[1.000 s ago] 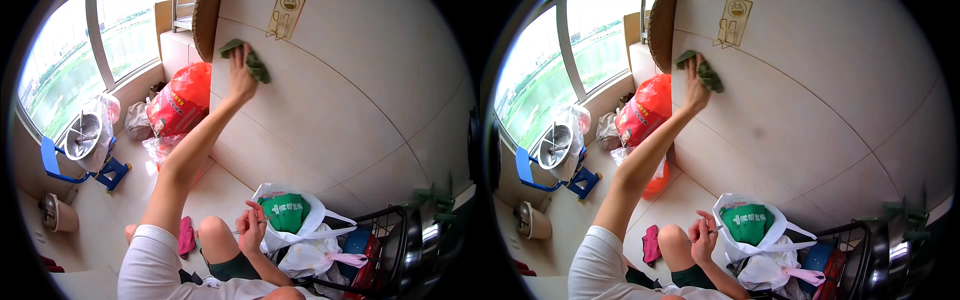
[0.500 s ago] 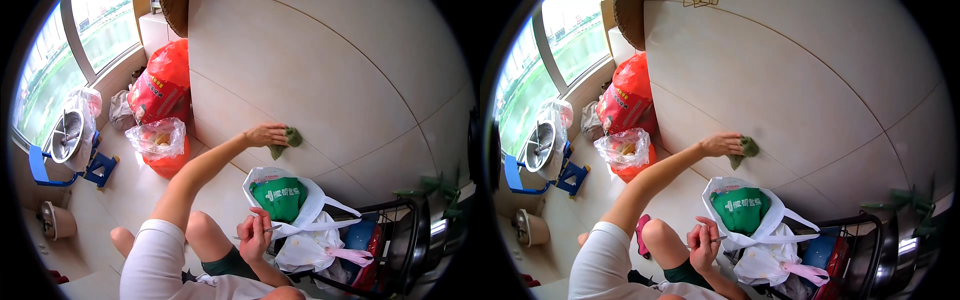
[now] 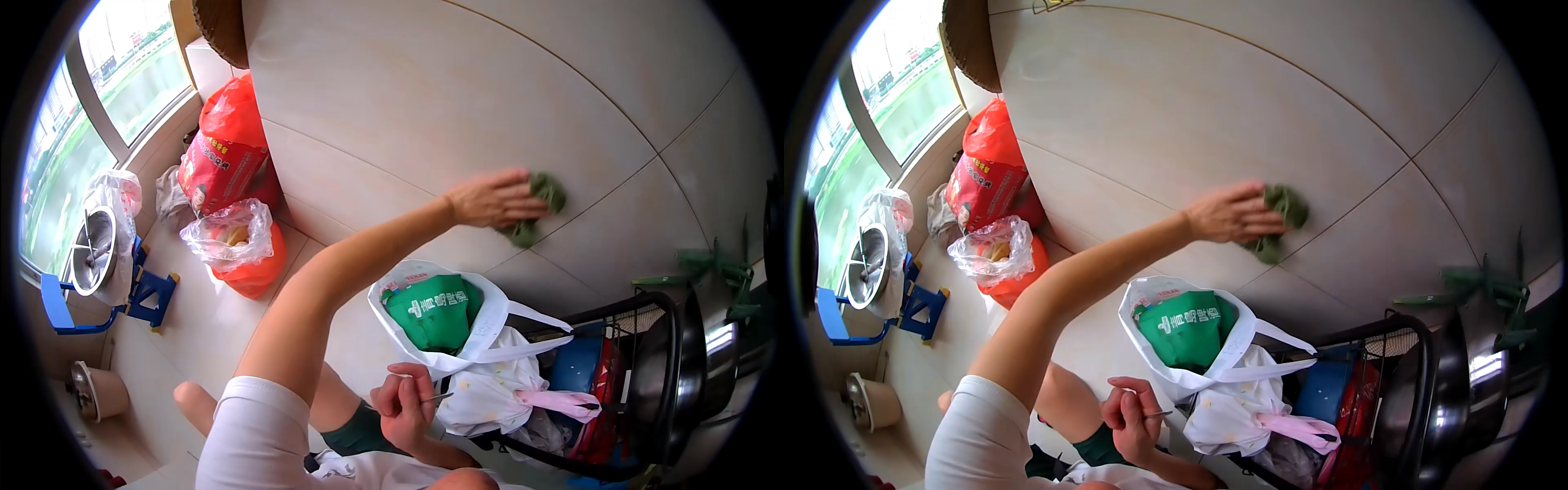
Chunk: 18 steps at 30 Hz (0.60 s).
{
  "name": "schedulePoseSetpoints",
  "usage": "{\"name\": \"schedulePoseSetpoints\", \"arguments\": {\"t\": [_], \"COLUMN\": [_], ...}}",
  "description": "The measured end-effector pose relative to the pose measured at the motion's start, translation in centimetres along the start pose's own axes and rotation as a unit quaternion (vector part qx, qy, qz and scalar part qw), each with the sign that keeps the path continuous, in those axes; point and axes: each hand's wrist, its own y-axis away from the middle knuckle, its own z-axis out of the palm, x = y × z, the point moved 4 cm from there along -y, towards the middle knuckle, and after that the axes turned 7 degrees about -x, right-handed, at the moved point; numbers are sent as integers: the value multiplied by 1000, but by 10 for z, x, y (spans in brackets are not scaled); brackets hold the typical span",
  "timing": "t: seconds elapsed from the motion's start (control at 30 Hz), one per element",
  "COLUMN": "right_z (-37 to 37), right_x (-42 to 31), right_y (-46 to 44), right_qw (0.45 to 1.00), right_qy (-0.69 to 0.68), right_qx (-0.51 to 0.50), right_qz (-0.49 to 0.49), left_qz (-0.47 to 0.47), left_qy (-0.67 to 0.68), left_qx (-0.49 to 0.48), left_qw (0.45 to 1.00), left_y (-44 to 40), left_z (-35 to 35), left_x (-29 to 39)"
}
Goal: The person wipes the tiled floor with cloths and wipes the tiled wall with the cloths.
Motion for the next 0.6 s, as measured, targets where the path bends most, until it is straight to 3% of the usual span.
{"name": "schedulePoseSetpoints", "arguments": {"t": [0.1, 0.2, 0.3, 0.47, 0.53, 0.6], "right_z": [-14, -36, -45, -36, -34, -30], "right_x": [5, 20, 34, 44, 48, 53], "right_y": [15, 24, 23, 15, 12, 9], "right_qw": [999, 996, 994, 991, 992, 991], "right_qy": [-43, -54, -20, -34, -32, -28], "right_qx": [23, 53, 59, 12, -3, -10], "right_qz": [9, 40, 86, 127, 125, 133], "left_qz": [107, 113, 124, 134, 36, -54], "left_qy": [-41, 33, 55, -48, 110, 37], "left_qx": [-53, -137, -170, -159, -95, -59], "left_qw": [992, 984, 976, 977, 989, 996], "left_y": [52, 133, 172, 171, 151, 116], "left_z": [68, 142, 168, 145, 120, 50], "left_x": [75, 141, 166, 140, 89, 18]}}
